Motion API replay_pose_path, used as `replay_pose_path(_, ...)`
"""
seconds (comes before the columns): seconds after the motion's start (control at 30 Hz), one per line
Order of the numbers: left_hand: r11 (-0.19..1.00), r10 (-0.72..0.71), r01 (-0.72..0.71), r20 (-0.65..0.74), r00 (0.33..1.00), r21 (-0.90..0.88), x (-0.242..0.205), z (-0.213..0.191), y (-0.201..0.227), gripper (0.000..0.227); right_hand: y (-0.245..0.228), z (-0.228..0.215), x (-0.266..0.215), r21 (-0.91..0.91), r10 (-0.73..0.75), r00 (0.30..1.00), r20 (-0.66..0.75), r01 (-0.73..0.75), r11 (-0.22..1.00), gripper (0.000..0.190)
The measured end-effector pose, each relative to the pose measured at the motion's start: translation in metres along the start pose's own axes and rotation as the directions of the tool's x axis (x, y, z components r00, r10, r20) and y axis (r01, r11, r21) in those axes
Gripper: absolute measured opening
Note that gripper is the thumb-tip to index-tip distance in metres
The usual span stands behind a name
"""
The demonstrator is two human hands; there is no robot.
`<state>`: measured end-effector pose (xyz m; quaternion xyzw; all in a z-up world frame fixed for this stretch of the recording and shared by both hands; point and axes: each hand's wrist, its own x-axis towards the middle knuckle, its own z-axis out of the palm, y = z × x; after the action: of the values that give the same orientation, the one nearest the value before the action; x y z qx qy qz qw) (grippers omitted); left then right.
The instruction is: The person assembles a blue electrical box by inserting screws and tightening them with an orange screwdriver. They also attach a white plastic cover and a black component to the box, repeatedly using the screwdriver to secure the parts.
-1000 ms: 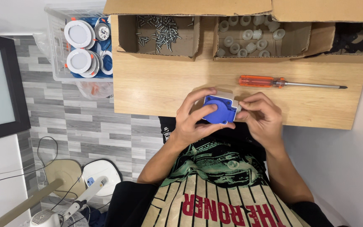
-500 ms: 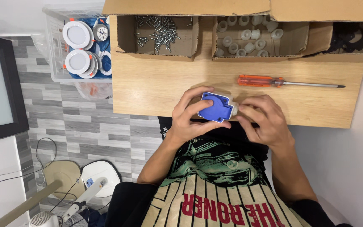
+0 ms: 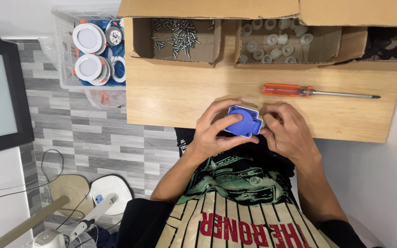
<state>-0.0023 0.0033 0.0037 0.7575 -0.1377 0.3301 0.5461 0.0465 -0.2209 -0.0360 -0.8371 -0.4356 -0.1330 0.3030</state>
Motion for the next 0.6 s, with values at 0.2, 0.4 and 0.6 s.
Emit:
replay_pose_path(0.2,0.999,0.051,-0.051,-0.050,0.997,-0.003,-0.007,0.008,-0.004,0.053,-0.017,0.001,0.010,0.262,0.198,0.980,-0.032,-0.183,0.948,0.048)
replay_pose_path(0.4,0.994,0.111,-0.113,-0.083,0.990,-0.014,-0.008,0.011,-0.006,0.049,-0.009,0.013,-0.015,0.382,0.429,0.903,-0.033,-0.385,0.840,0.062)
replay_pose_path(0.6,0.999,0.002,-0.006,-0.066,0.998,-0.050,-0.005,-0.001,-0.005,0.056,0.008,0.010,-0.019,0.079,0.108,0.987,-0.122,-0.099,0.992,0.046)
